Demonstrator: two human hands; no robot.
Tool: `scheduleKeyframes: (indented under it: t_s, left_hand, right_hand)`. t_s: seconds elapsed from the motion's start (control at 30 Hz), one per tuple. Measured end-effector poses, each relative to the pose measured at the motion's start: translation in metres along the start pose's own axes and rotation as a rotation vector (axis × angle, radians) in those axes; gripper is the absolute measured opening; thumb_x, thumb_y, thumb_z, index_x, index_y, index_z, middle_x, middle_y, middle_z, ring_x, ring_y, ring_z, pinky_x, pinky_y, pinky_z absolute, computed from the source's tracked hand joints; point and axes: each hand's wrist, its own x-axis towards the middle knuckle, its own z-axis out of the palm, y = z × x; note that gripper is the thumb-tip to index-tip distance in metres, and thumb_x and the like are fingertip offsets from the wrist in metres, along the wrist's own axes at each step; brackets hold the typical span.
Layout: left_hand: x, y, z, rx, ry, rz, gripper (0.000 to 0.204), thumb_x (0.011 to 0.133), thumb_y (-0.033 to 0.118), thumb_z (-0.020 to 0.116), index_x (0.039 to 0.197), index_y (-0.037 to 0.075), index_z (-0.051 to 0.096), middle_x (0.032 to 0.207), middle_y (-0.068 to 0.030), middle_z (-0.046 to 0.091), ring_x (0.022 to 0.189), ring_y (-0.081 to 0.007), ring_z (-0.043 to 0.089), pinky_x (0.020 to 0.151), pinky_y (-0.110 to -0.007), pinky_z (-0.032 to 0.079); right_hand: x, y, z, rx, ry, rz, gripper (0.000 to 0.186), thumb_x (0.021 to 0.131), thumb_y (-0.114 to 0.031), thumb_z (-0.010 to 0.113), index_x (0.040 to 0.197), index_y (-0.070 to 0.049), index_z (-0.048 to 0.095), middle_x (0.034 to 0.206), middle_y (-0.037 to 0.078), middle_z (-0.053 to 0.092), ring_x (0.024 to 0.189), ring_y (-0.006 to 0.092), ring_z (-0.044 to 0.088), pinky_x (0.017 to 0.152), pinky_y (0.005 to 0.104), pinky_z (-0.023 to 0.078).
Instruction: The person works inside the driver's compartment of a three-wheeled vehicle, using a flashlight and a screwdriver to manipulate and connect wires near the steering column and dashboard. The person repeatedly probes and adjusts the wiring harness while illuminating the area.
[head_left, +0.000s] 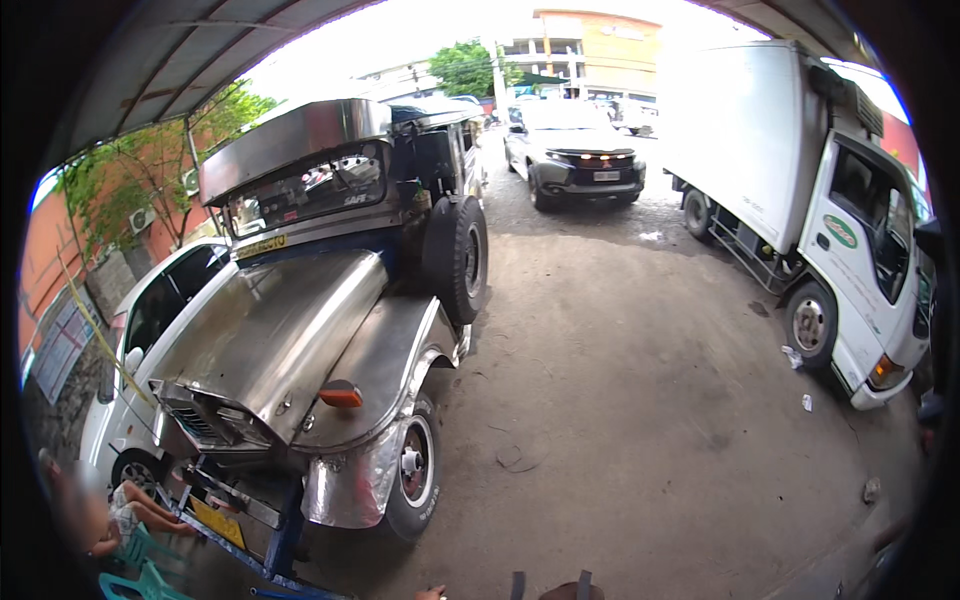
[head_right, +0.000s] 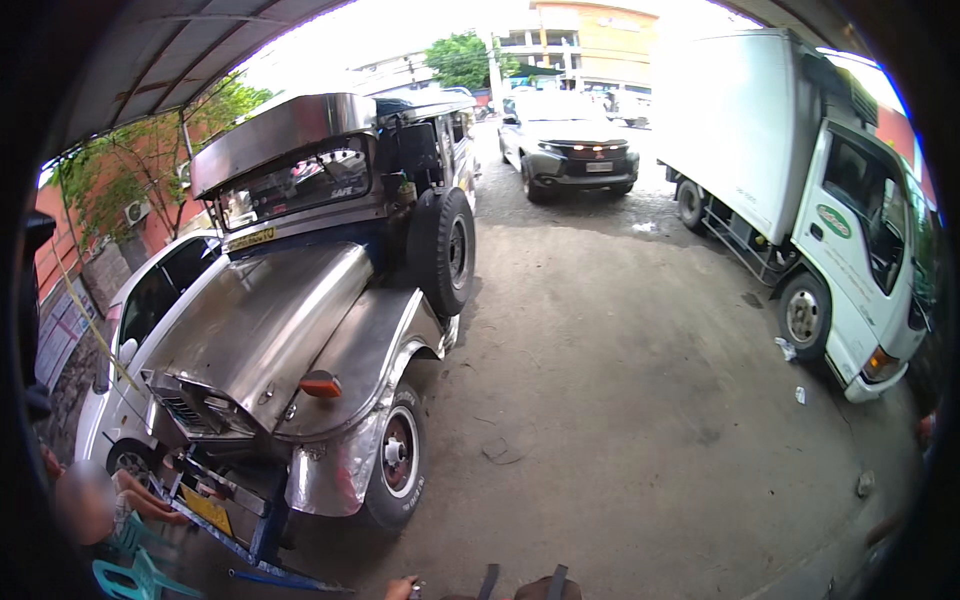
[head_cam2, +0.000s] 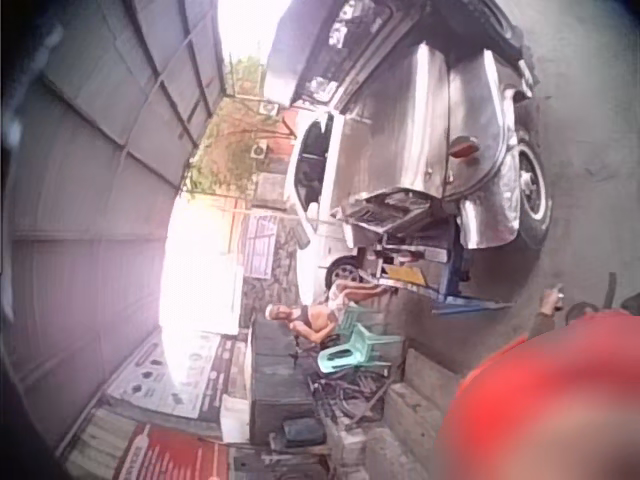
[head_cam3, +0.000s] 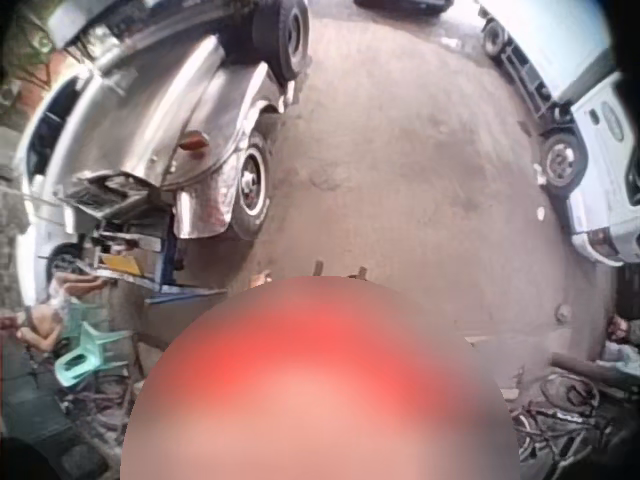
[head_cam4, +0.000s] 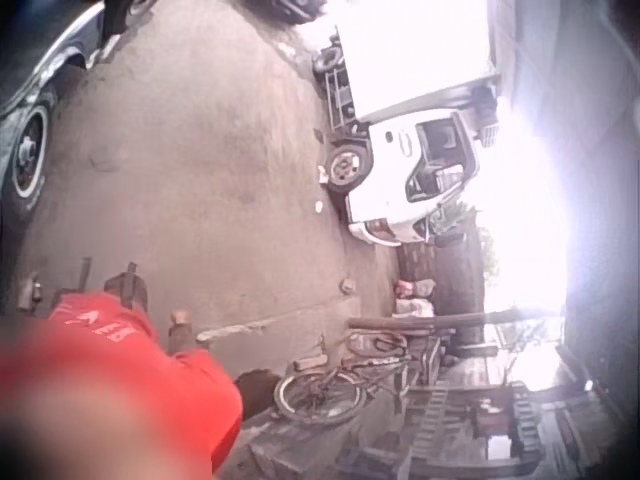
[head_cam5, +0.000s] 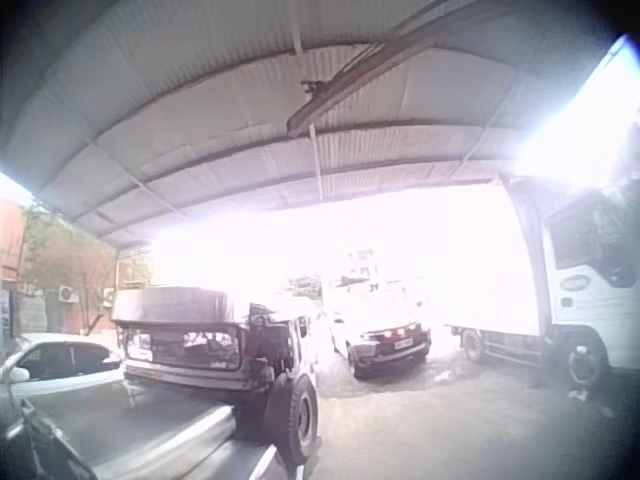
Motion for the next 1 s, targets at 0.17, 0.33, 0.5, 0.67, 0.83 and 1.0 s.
scheduleKeyframes:
  t_s: [0.17, 0.33, 0.5, 0.67, 0.83, 1.0]
  left_hand:
    - [-0.004, 0.192, 0.145, 0.429, -0.198, 0.335, 0.040, 0.081, 0.038, 0.083, 0.098, 0.005, 0.071, 0.073, -0.0040, 0.065, 0.058, -0.0152, 0.059, 0.050, -0.034, 0.048]
    - [0.097, 0.332, 0.299, 0.593, -0.252, 0.437, 0.047, 0.075, 0.047, 0.081, 0.090, 0.003, 0.073, 0.079, -0.0150, 0.072, 0.074, -0.0244, 0.070, 0.068, -0.035, 0.053]
    - [0.192, 0.483, 0.514, 0.606, -0.558, 0.777, 0.044, 0.077, 0.040, 0.076, 0.100, 0.004, 0.069, 0.093, -0.0204, 0.068, 0.088, -0.0374, 0.067, 0.077, -0.043, 0.052]
    - [0.225, 0.604, 0.673, 0.830, -0.957, 0.986, 0.040, 0.082, 0.022, 0.069, 0.110, -0.004, 0.056, 0.108, -0.0267, 0.061, 0.097, -0.0469, 0.062, 0.083, -0.051, 0.050]
    - [0.337, 0.697, 0.784, 0.826, -0.920, 0.898, 0.044, 0.085, 0.019, 0.067, 0.115, -0.003, 0.044, 0.099, -0.0292, 0.065, 0.096, -0.0486, 0.065, 0.075, -0.055, 0.050]
    - [0.439, 0.837, 0.857, 0.619, -0.613, 0.918, 0.046, 0.081, 0.029, 0.078, 0.107, 0.001, 0.053, 0.091, -0.0240, 0.067, 0.087, -0.0438, 0.067, 0.070, -0.049, 0.051]
  right_hand:
    - [0.150, -0.440, -0.017, -0.103, 0.006, -0.620, 0.028, 0.089, -0.021, 0.068, 0.103, 0.004, 0.070, 0.081, 0.012, 0.071, 0.072, 0.0202, 0.069, 0.069, 0.0365, 0.054]
    - [0.147, -0.748, 0.012, 0.014, -0.053, -1.228, 0.029, 0.097, -0.018, 0.064, 0.115, 0.004, 0.068, 0.095, 0.011, 0.073, 0.085, 0.0176, 0.068, 0.078, 0.0310, 0.053]
    - [0.155, -0.816, 0.051, 0.021, -0.518, -0.917, 0.036, 0.095, -0.009, 0.071, 0.127, 0.004, 0.062, 0.106, 0.009, 0.071, 0.090, 0.0127, 0.066, 0.079, 0.0242, 0.052]
    - [0.217, -0.863, 0.064, 0.400, -0.400, -0.775, 0.026, 0.096, -0.017, 0.069, 0.115, 0.001, 0.069, 0.093, 0.010, 0.071, 0.080, 0.0214, 0.067, 0.063, 0.0349, 0.054]
    - [0.356, -1.010, 0.076, 0.180, -0.505, -0.755, 0.022, 0.096, -0.015, 0.068, 0.110, 0.002, 0.067, 0.090, 0.007, 0.069, 0.075, 0.0147, 0.061, 0.064, 0.0293, 0.050]
    - [0.484, -1.217, 0.118, 0.194, -0.773, -0.766, 0.021, 0.094, -0.001, 0.064, 0.113, 0.006, 0.063, 0.097, 0.012, 0.070, 0.074, 0.0160, 0.066, 0.063, 0.0270, 0.053]
